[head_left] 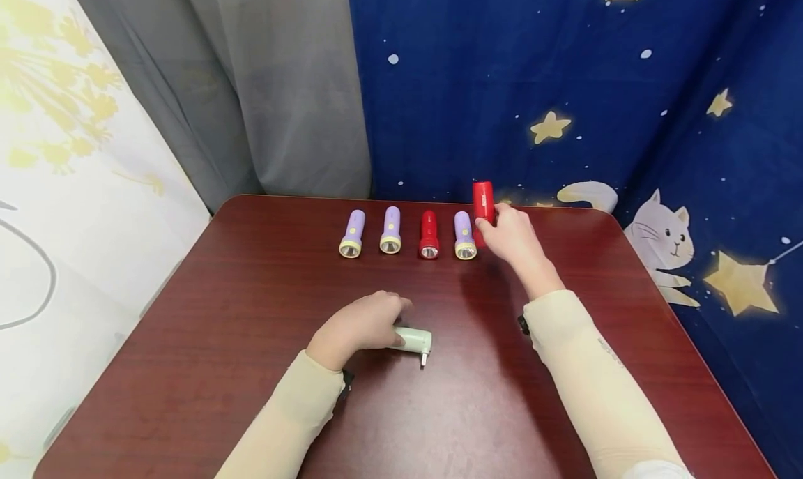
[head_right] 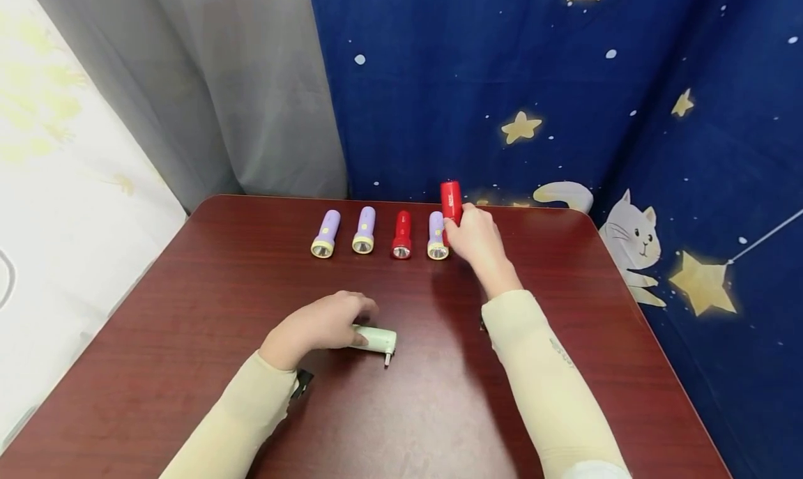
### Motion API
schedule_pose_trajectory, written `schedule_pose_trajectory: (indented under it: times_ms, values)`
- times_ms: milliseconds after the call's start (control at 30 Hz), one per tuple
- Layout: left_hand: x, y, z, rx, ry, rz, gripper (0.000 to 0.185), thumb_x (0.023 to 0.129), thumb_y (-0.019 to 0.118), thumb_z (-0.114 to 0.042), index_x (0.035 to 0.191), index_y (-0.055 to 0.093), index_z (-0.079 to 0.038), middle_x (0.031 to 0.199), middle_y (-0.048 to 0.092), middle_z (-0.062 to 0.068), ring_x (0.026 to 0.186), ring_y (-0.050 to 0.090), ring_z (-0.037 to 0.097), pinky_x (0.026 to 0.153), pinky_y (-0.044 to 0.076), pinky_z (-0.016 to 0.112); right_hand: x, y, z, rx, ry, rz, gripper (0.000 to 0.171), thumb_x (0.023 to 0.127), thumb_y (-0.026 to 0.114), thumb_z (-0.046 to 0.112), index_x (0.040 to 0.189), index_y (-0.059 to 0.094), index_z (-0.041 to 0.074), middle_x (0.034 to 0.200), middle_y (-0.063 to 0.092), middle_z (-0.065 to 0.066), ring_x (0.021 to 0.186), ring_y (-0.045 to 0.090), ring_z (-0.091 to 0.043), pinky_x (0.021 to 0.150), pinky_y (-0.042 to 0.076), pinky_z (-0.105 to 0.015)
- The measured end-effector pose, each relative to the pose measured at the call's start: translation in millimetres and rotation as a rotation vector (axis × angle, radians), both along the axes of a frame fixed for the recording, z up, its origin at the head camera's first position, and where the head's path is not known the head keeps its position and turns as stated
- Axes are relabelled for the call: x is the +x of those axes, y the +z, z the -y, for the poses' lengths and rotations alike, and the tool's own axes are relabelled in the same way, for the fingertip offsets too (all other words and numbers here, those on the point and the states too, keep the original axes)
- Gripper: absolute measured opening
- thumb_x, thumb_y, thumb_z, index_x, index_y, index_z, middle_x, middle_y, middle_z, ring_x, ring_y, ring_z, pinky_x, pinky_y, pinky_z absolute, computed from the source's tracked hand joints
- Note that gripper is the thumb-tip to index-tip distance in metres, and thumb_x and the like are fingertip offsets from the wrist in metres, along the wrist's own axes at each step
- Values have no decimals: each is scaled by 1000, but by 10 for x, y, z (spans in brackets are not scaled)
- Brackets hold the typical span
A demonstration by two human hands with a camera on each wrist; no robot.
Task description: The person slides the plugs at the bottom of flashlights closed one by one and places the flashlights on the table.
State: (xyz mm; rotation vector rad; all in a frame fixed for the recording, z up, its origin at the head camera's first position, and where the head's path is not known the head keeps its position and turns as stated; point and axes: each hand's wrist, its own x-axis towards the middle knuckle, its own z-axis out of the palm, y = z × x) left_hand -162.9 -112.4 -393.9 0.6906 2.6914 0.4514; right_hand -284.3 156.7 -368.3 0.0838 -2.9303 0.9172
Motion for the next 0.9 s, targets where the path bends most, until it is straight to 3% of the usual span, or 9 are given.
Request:
schedule_pose_trajectory:
  times_ms: [167, 367, 467, 700, 900]
  values:
    - [16, -64, 9, 4, 3, 26, 35, 84, 86, -9, 117, 75, -5, 96, 74, 4, 84, 63, 18, 84, 57, 40, -185, -69, -93, 55, -5, 66, 50, 106, 55, 33, 136, 60, -8, 121, 70, -29, 109, 66, -43, 105, 54, -56]
    - [35, -120, 34, -7, 15, 32, 28, 83, 84, -5, 110, 76, -9, 91, 71, -1, 81, 60, 16, 80, 55, 38, -357, -195, -156, 79, 9, 140, 44, 106, 57, 35, 112, 68, -7, 100, 72, -25, 93, 66, -37, 88, 56, -49]
    - [35, -123, 39, 2, 17, 31, 23, 84, 82, -4, 106, 77, -9, 88, 70, -2, 80, 59, 16, 79, 53, 37, -433, -259, -190, 70, -9, 167, 43, 105, 58, 36, 105, 70, -6, 98, 72, -24, 91, 66, -35, 84, 55, -44]
    - [34, -128, 42, 14, 19, 21, 19, 84, 84, -7, 102, 78, -12, 86, 69, -3, 79, 58, 16, 79, 53, 37, -518, -366, -282, 56, -98, 296, 43, 105, 57, 33, 117, 64, -8, 110, 68, -25, 95, 69, -33, 85, 61, -40]
    - [33, -147, 57, 13, 24, 14, 25, 85, 86, -10, 109, 79, -11, 92, 73, -2, 83, 61, 16, 84, 55, 39, -520, -473, -290, 94, -117, 288, 43, 104, 58, 33, 113, 67, -8, 105, 68, -24, 88, 68, -30, 73, 58, -33]
